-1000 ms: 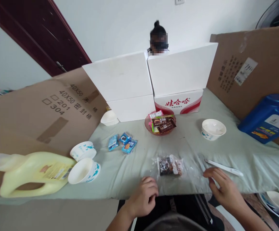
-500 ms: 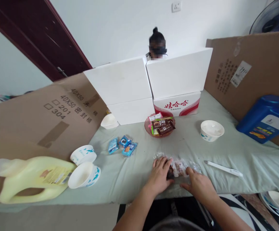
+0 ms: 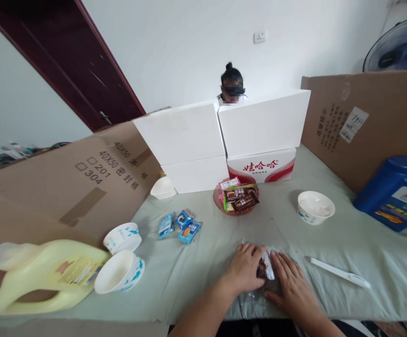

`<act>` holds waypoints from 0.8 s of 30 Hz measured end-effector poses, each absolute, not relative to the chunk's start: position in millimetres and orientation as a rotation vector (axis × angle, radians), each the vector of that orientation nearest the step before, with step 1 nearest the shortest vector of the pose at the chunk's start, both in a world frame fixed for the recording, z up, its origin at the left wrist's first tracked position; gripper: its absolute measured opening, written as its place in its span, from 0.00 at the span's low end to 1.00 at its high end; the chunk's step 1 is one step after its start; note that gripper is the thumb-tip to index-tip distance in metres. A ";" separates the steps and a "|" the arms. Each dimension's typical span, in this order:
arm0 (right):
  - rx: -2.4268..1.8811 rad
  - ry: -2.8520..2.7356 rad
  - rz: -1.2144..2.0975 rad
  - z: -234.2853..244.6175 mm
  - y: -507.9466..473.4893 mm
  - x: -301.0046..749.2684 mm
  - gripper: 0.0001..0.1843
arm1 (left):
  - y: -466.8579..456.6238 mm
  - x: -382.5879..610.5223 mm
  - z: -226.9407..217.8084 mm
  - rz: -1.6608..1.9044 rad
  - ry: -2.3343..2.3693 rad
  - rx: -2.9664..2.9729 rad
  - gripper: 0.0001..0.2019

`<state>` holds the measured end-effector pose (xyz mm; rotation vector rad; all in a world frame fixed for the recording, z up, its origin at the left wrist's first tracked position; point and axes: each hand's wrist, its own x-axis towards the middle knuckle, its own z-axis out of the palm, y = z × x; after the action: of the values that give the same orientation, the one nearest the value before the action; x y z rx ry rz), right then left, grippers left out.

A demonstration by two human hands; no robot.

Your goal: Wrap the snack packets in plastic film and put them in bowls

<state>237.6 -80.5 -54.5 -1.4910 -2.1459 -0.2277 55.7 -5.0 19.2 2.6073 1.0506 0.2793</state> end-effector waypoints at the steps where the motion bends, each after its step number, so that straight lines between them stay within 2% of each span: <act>1: -1.500 -2.143 -0.226 -54.9 -80.4 237.8 0.50 | -4.6 52.2 17.0 0.294 1.045 2.615 0.42; 9: -1.537 -2.144 -0.217 -60.4 -76.9 236.6 0.43 | 7.2 4.2 15.4 0.421 1.155 2.359 0.39; 15: -1.565 -2.171 -0.149 -50.9 -77.9 236.2 0.41 | 8.1 21.9 21.5 0.577 1.248 2.188 0.42; 24: -1.576 -2.184 -0.147 -44.1 -79.3 236.0 0.40 | 2.1 43.1 20.7 0.273 1.124 2.535 0.44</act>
<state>236.0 -79.3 -44.1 -1.5761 -2.1845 -0.1474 43.1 2.1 20.7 2.5346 1.1239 0.2727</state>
